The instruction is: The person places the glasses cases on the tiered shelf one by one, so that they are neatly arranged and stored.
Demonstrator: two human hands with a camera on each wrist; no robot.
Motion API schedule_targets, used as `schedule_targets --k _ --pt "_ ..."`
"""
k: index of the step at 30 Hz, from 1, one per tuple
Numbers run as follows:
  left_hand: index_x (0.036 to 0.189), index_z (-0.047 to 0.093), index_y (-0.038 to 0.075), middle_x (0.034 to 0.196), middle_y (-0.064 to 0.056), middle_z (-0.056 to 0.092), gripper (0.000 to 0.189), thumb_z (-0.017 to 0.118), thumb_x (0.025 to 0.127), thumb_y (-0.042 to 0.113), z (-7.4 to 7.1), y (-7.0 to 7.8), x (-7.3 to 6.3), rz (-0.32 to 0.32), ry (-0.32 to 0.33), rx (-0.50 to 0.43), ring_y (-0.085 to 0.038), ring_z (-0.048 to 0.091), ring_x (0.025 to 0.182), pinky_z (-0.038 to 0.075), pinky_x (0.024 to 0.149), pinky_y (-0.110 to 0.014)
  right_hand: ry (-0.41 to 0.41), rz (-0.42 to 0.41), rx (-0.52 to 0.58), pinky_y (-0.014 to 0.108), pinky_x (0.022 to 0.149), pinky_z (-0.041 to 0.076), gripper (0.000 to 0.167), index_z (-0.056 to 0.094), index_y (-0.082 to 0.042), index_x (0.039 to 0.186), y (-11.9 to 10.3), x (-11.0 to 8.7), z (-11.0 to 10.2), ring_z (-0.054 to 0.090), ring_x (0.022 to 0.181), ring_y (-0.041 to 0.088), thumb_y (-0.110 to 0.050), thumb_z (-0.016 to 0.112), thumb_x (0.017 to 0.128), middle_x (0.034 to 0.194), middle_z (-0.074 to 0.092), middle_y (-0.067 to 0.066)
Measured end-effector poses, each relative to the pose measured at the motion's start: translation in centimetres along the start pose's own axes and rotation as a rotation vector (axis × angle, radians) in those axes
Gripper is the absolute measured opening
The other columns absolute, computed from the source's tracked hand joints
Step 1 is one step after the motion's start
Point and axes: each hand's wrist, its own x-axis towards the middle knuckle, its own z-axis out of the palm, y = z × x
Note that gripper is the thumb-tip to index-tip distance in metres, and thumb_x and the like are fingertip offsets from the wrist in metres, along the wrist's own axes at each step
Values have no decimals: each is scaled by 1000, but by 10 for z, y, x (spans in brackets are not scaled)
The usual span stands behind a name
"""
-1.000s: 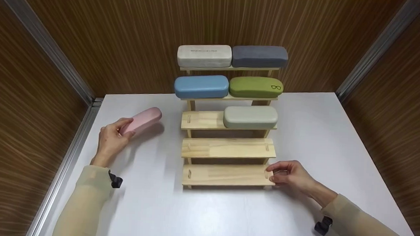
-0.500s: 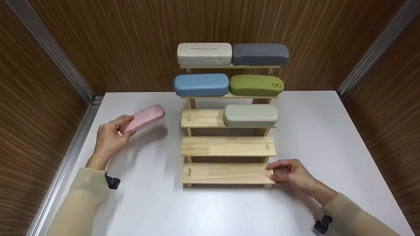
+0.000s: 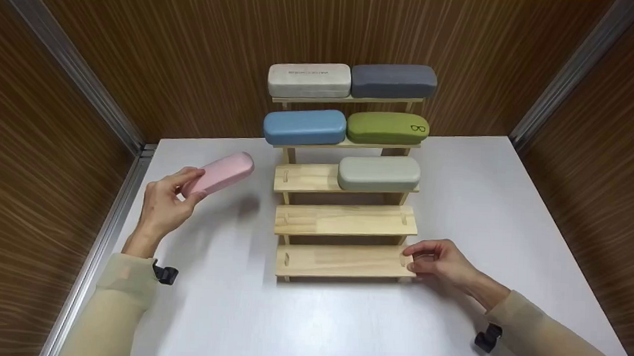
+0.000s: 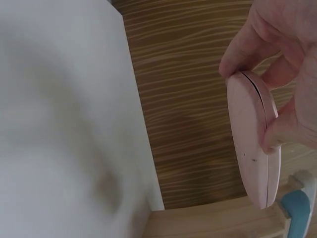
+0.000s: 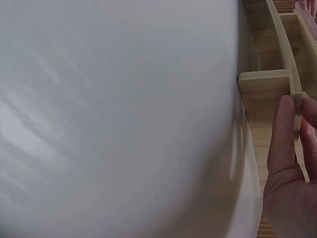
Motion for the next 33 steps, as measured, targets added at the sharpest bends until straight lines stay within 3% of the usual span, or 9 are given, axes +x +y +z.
schedule_targets --k 16,26,28,30,33 --pt "135 81 4 140 -21 79 45 89 91 -2 -2 35 4 120 -45 -38 -45 75 132 43 98 6 7 -6 -4 31 82 71 43 65 23 132 0 -1 1 75 85 1 8 79 94 99 81 -10" --pt "135 81 5 144 -20 77 44 92 93 7 2 50 11 174 -94 -26 -42 75 134 45 100 3 3 -22 4 23 80 69 34 75 14 127 1 0 2 78 88 0 9 80 93 108 85 -11" --pt "136 81 6 145 -19 77 44 91 93 7 3 53 13 176 -102 -26 -41 75 135 53 104 -6 2 -19 9 23 80 69 34 75 13 127 1 0 1 77 87 0 9 80 93 107 84 -11" --pt "136 81 7 145 -18 77 44 91 93 7 4 57 14 177 -112 -27 -40 75 136 62 107 -23 9 -10 17 24 79 70 34 76 12 126 0 0 2 76 85 0 9 80 93 104 84 -10" --pt "137 81 7 146 -19 76 44 90 94 6 6 62 16 181 -130 -31 -40 74 137 65 109 -51 2 -7 26 25 79 70 34 76 12 126 -1 0 1 75 83 0 9 80 93 100 83 -10"
